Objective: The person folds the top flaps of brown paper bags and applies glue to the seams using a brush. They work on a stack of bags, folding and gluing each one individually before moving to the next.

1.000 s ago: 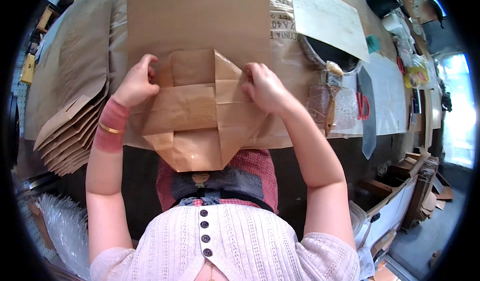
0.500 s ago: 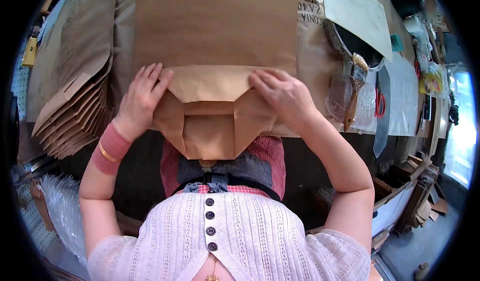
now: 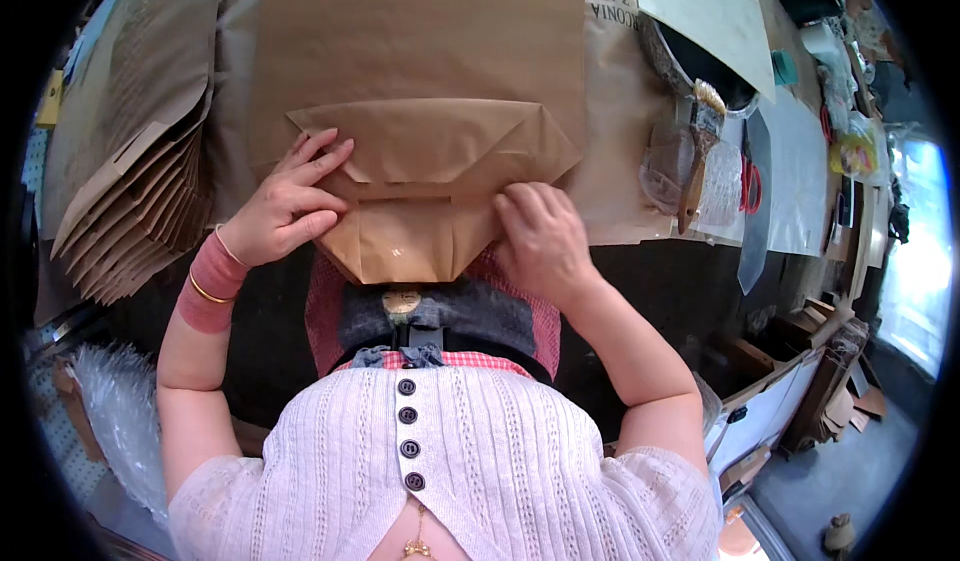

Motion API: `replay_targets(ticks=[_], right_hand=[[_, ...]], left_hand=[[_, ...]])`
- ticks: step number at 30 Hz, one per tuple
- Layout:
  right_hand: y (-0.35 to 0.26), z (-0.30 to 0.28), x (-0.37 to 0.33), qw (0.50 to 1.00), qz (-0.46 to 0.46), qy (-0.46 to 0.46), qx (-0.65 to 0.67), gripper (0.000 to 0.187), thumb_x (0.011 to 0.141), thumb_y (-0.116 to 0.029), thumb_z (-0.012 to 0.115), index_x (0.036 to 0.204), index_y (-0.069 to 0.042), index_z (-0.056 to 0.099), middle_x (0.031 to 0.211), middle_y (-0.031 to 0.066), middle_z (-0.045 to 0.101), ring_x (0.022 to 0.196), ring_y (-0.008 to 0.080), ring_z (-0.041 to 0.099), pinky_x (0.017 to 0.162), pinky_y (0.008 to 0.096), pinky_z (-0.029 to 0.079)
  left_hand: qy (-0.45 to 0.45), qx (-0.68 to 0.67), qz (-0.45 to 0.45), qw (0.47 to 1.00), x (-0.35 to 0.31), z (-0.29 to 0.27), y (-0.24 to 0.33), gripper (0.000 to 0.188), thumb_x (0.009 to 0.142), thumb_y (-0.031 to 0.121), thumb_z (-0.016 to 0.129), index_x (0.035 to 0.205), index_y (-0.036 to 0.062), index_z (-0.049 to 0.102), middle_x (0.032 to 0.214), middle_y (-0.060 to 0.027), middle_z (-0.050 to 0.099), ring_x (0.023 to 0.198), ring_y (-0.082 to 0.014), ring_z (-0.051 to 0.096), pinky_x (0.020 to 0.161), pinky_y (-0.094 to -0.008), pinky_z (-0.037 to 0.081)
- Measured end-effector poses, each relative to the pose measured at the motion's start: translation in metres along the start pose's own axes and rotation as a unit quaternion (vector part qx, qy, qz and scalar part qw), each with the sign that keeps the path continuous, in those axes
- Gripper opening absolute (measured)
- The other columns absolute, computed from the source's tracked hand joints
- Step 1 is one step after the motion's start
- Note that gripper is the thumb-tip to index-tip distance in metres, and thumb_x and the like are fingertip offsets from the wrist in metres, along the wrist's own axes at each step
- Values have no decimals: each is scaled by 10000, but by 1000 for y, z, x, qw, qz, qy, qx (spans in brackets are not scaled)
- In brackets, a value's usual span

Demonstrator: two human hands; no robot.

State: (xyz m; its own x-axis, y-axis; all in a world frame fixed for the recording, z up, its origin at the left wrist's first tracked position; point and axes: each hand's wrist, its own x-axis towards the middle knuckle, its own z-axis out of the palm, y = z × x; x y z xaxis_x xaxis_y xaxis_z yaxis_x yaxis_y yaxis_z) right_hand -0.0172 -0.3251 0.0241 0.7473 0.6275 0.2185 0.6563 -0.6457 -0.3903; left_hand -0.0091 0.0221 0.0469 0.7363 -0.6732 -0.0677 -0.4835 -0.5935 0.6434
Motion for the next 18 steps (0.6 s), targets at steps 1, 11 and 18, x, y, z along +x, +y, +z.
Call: replay_targets(ticks=[1,11,18], right_hand=[[-10,0,4,1000,-4,5,20,364,668,-48,655,1027,0,613,1091,147,570,1037,326,559,885,434,468],[22,-13,34,975,123,63,176,152,724,-107,761,800,-26,659,823,94,618,781,261,593,686,358,490],[25,20,59,954,216,87,190,193,753,-162,766,737,-18,637,783,86,588,759,268,578,664,361,473]], left_hand=[[-1,9,-6,1000,1,-1,6,293,746,180,651,994,29,691,1504,-199,355,1429,-410,225,1164,-523,150],[237,-33,-82,967,9,-2,15,189,706,10,730,758,12,548,1141,-145,634,1080,-333,575,907,-388,462],[292,-9,-170,941,35,25,-7,188,788,65,698,754,-1,526,808,-109,530,787,-275,538,675,-375,420]])
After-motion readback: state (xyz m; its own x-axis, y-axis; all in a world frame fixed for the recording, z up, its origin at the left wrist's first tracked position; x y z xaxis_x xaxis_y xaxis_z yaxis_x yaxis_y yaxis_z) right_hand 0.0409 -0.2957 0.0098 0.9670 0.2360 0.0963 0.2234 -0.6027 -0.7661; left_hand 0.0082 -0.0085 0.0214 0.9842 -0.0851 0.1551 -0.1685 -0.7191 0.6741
